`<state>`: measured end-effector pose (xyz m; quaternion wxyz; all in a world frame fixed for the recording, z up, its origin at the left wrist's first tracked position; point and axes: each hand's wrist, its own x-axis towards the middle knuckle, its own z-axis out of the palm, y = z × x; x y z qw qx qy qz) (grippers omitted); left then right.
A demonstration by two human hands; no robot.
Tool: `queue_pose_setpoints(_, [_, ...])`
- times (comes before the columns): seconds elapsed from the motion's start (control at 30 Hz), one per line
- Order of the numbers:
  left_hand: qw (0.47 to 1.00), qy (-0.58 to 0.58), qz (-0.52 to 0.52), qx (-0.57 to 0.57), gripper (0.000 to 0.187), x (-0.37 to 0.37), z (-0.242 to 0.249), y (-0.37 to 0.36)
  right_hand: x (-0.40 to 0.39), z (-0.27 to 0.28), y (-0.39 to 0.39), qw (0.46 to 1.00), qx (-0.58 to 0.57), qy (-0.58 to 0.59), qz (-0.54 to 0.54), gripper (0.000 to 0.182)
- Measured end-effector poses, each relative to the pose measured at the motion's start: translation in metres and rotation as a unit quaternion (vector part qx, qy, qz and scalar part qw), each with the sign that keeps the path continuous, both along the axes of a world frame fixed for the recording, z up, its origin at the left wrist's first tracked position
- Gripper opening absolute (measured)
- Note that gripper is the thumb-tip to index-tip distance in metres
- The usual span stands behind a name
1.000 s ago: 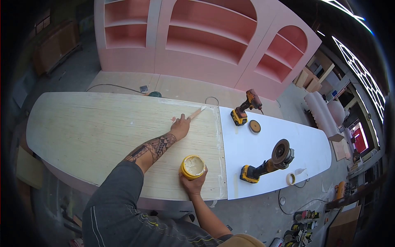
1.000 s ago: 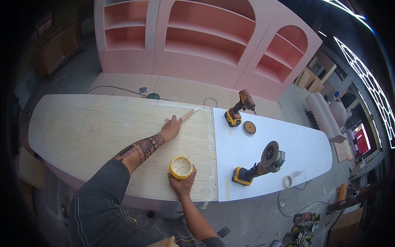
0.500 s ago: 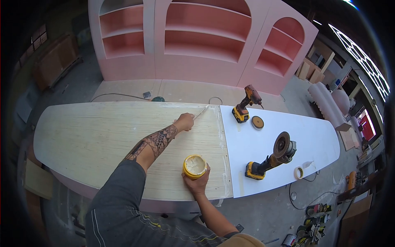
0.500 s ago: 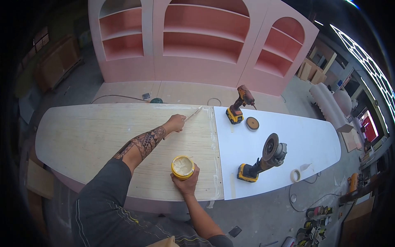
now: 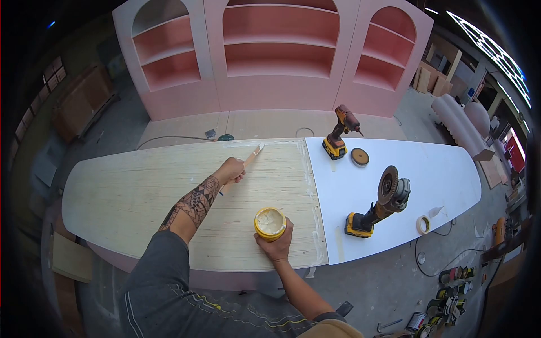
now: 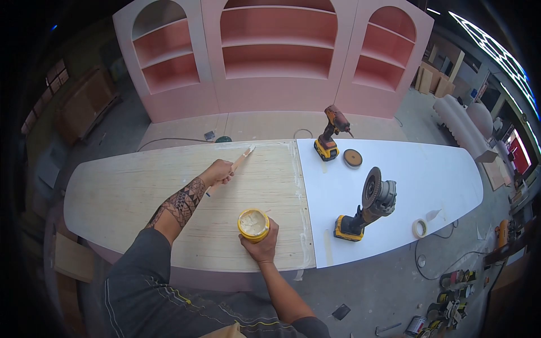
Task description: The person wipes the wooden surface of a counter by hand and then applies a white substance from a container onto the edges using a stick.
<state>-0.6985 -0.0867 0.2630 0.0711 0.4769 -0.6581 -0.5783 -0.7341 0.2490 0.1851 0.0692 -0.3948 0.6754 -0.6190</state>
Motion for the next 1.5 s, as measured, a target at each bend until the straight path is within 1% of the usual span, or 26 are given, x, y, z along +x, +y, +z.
queue_pose_setpoints(0.07, [1.000,0.000,0.017,0.008,0.030,0.022,-0.001,-0.004,0.001,0.003,0.000,1.000,-0.004,-0.010,0.000,0.101])
queue_pose_setpoints(0.13, [0.995,0.017,0.093,0.034,0.031,0.040,-0.007,-0.014,0.001,0.004,0.001,1.000,-0.008,-0.017,0.000,0.098])
queue_pose_setpoints(0.2, [0.993,0.016,0.114,0.009,0.030,0.052,-0.022,-0.025,0.001,0.002,-0.001,1.000,-0.010,-0.003,-0.010,0.098])
queue_pose_setpoints(0.27, [0.990,0.016,0.137,-0.016,0.029,0.059,-0.016,-0.020,0.001,0.003,-0.001,1.000,-0.012,-0.006,-0.008,0.098])
queue_pose_setpoints(0.33, [0.990,-0.016,0.051,-0.131,0.035,0.049,-0.005,0.000,0.001,0.003,0.000,1.000,-0.011,-0.007,-0.004,0.098])
queue_pose_setpoints(0.37, [0.990,-0.016,0.053,-0.132,0.035,0.043,-0.002,0.006,0.000,0.003,0.000,1.000,-0.008,0.002,-0.005,0.100])
queue_pose_setpoints(0.43, [0.983,-0.102,-0.022,-0.149,0.043,0.033,-0.002,0.012,0.001,0.004,0.000,1.000,-0.003,0.016,-0.004,0.102])
queue_pose_setpoints(0.5, [0.975,-0.118,-0.015,-0.189,0.043,0.036,-0.005,0.009,0.002,0.006,0.001,1.000,0.003,-0.018,-0.005,0.098])
queue_pose_setpoints(0.57, [0.957,-0.125,-0.033,-0.261,0.044,0.049,-0.016,-0.008,0.002,0.004,0.000,1.000,0.002,-0.020,-0.005,0.098])
queue_pose_setpoints(0.8, [0.975,-0.118,0.040,-0.186,0.043,0.099,-0.010,-0.015,0.002,-0.009,-0.004,1.000,0.000,-0.024,-0.020,0.103])
queue_pose_setpoints(0.87, [0.983,-0.071,0.084,-0.149,0.042,0.121,-0.025,-0.021,0.002,-0.010,-0.003,1.000,0.010,-0.010,-0.023,0.104])
queue_pose_setpoints(0.9, [0.983,-0.069,0.080,-0.148,0.042,0.134,-0.035,-0.025,0.001,-0.009,-0.003,0.999,0.016,-0.001,-0.027,0.106])
queue_pose_setpoints(0.97, [0.977,0.089,0.193,-0.027,0.046,0.163,-0.066,-0.037,0.002,-0.005,-0.003,0.999,0.016,-0.014,-0.024,0.108])
queue_pose_setpoints(1.0, [0.978,0.088,0.189,-0.026,0.046,0.178,-0.067,-0.033,0.004,-0.002,-0.003,0.999,0.014,-0.030,-0.014,0.110])
queue_pose_setpoints(1.07, [0.951,0.155,0.261,0.055,0.050,0.206,-0.066,-0.019,0.005,0.002,-0.002,0.999,0.018,-0.043,-0.010,0.111])
queue_pose_setpoints(1.13, [0.950,0.145,0.274,0.040,0.049,0.226,-0.067,0.001,0.007,0.009,-0.001,0.998,0.029,-0.060,-0.006,0.114])
queue_pose_setpoints(1.17, [0.946,0.138,0.290,0.026,0.049,0.233,-0.053,0.016,0.007,0.010,-0.002,0.997,0.027,-0.067,-0.010,0.114])
queue_pose_setpoints(1.2, [0.963,0.111,0.243,-0.045,0.046,0.243,-0.039,0.035,0.006,0.011,-0.002,0.998,0.035,-0.054,-0.013,0.114])
queue_pose_setpoints(1.23, [0.964,0.101,0.240,-0.046,0.046,0.247,-0.004,0.064,0.006,0.008,-0.002,0.998,0.045,-0.043,-0.014,0.114])
queue_pose_setpoints(1.3, [0.976,0.070,0.058,-0.200,0.042,0.257,0.063,0.122,0.004,0.000,-0.005,0.998,0.043,-0.045,-0.017,0.113])
queue_pose_setpoints(1.33, [0.978,0.059,0.059,-0.193,0.042,0.267,0.091,0.141,0.002,-0.004,-0.007,0.999,0.034,-0.035,-0.012,0.112])
queue_pose_setpoints(1.37, [0.959,-0.003,-0.053,-0.278,0.039,0.273,0.117,0.157,0.001,-0.007,-0.006,0.999,0.026,-0.023,-0.006,0.112])
queue_pose_setpoints(1.4, [0.918,-0.064,-0.163,-0.355,0.037,0.278,0.139,0.172,0.001,-0.009,-0.003,0.999,0.034,-0.032,0.001,0.112])
queue_pose_setpoints(1.43, [0.920,-0.073,-0.159,-0.350,0.037,0.281,0.158,0.186,0.001,-0.010,-0.003,1.000,0.016,0.010,0.001,0.111])
queue_pose_setpoints(1.47, [0.884,-0.089,-0.219,-0.405,0.035,0.284,0.175,0.200,0.003,-0.010,-0.005,0.999,-0.005,0.050,0.001,0.109])
queue_pose_setpoints(1.5, [0.840,-0.106,-0.278,-0.454,0.033,0.286,0.194,0.216,0.003,-0.010,-0.007,0.999,-0.005,0.040,0.010,0.109])
